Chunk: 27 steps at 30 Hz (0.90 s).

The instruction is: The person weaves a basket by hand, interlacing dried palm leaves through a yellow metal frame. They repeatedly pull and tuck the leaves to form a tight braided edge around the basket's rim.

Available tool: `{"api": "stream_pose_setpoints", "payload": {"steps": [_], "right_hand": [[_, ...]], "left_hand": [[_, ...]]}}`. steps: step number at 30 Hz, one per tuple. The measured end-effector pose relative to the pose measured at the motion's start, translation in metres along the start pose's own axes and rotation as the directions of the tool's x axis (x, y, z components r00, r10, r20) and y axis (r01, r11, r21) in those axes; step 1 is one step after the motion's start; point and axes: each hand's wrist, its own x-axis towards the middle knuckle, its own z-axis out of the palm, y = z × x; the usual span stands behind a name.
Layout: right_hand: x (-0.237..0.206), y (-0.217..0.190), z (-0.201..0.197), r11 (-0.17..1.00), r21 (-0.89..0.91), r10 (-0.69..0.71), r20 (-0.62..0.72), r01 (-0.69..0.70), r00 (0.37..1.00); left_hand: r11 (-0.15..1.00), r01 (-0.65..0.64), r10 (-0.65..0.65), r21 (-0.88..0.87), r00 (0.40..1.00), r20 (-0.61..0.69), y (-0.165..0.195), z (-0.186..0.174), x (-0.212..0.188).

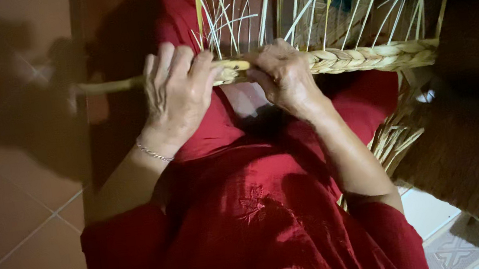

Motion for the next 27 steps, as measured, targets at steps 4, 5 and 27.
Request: {"api": "stream_pose_setpoints", "payload": {"steps": [4, 5, 27], "right_hand": [[0.003, 0.002, 0.007, 0.983, 0.051, 0.178, -0.03, -0.176, 0.984], [0.001, 0.004, 0.005, 0.975, 0.076, 0.21, -0.032, -0.207, 0.977], [0.01, 0.011, 0.021, 0.898, 0.239, 0.374, 0.025, -0.369, 0.927]], "left_hand": [[0.986, -0.092, 0.154, 0.137, 0.806, -0.571, 0.022, 0.009, 0.01], [0.991, -0.13, 0.133, 0.034, 0.903, -0.408, 0.024, 0.016, 0.01], [-0.102, 0.433, -0.284, -0.896, 0.85, 0.443, 0.038, 0.036, -0.039]]}}
